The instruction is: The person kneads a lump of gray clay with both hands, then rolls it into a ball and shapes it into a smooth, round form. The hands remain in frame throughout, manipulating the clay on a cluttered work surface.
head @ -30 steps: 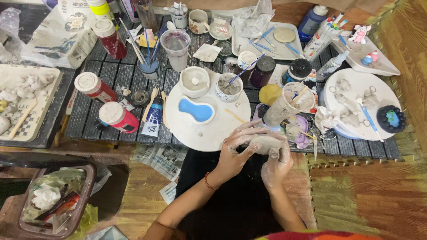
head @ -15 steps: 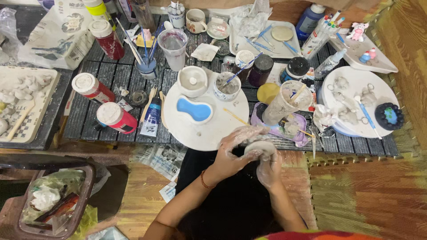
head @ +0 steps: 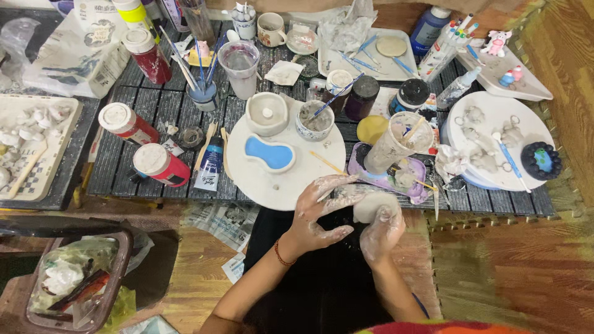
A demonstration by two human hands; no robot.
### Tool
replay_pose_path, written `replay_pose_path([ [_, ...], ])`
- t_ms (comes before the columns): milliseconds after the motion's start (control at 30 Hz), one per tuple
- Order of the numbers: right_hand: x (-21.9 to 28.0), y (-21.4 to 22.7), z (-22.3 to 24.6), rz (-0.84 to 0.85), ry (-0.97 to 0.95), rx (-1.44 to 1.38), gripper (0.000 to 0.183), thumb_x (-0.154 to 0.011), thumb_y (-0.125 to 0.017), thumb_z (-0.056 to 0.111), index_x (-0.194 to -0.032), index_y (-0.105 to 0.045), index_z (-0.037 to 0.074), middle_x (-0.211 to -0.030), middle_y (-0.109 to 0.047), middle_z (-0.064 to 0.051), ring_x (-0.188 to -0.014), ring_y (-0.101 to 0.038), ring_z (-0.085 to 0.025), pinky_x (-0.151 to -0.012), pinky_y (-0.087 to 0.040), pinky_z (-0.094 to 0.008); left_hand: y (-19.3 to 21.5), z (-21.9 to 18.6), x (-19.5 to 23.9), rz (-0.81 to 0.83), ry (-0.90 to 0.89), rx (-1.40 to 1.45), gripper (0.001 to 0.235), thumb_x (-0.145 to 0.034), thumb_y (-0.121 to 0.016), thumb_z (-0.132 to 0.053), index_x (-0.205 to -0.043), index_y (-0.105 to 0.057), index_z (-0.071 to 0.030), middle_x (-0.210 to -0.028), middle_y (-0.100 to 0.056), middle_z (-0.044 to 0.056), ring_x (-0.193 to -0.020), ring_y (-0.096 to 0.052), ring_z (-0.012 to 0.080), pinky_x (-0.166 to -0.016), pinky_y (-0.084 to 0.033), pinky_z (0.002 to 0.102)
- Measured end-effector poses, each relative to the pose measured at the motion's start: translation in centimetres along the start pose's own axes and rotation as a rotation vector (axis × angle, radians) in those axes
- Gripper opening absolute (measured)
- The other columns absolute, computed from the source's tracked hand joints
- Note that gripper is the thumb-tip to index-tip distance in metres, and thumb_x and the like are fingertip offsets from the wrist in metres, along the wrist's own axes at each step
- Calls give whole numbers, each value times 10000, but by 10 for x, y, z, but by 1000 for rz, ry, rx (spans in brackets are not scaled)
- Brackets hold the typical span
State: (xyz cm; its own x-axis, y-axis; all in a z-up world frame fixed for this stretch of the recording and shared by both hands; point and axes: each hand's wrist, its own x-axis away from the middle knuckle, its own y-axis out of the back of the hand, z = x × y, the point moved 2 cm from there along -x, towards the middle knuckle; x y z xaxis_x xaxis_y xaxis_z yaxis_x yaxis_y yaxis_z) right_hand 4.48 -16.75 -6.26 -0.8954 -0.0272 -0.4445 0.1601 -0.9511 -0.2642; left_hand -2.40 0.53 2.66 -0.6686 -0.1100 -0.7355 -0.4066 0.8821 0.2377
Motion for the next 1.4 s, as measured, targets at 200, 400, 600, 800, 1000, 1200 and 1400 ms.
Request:
replay_pose_path([
  [200,4,0,-1,37,14,206,474,-1117,-547,389,-1096,-633,-77,-951,-682,-94,-837,-634,-158,-758,-520,-300,-2,-2,-5,-11,4,49,483,-989,-634,-465,-1327,-681,-122,-1480,-604,157,-1361,-607,357,-1207,-467,472],
  [400,4,4,0,162,58,350,505,-1100,-516,432,-1071,-641,-57,-923,-687,-65,-816,-631,-151,-742,-519,-299,0,-7,-20,48,16,96,529,-1071,-476,-542,-1329,-689,-132,-1492,-610,140,-1364,-614,337,-1181,-463,441],
  [600,0,-5,9,1,-31,161,468,-1099,-524,395,-1158,-585,-66,-984,-651,-77,-836,-616,-136,-713,-515,-283,-13,-5,-5,31,37,117,616,-1088,-397,-567,-1415,-630,-100,-1550,-536,182,-1377,-588,358,-1216,-453,478],
  [800,1,-9,8,-67,-69,75,391,-1151,-479,324,-1132,-597,-49,-944,-660,-84,-795,-604,-140,-705,-499,-285,-28,6,21,-36,32,120,593,-1098,-403,-530,-1434,-604,-85,-1566,-493,218,-1375,-576,377,-1193,-466,481],
  [1000,-7,-8,-2,-104,-124,193,363,-1154,-410,237,-1252,-581,-68,-1135,-657,-107,-1020,-607,-170,-906,-495,-302,-42,15,29,-32,17,64,571,-1129,-423,-452,-1531,-463,-49,-1610,-449,236,-1461,-506,399,-1246,-408,488],
  [1200,-18,-42,36,308,-147,427,493,-1070,-464,304,-1387,-495,-73,-1346,-567,-190,-1256,-548,-248,-1095,-410,-370,-48,32,26,-134,225,328,629,-1109,-462,-338,-1589,-303,37,-1618,-432,233,-1499,-459,326,-1273,-341,446],
  [1400,-23,-42,47,406,128,701,442,-1106,-444,311,-1359,-553,-34,-1606,-280,-225,-1508,-297,-371,-1242,-253,-485,-59,42,27,-201,441,736,567,-1077,-591,5,-1592,-358,52,-1501,-549,256,-1394,-561,265,-1201,-456,404],
])
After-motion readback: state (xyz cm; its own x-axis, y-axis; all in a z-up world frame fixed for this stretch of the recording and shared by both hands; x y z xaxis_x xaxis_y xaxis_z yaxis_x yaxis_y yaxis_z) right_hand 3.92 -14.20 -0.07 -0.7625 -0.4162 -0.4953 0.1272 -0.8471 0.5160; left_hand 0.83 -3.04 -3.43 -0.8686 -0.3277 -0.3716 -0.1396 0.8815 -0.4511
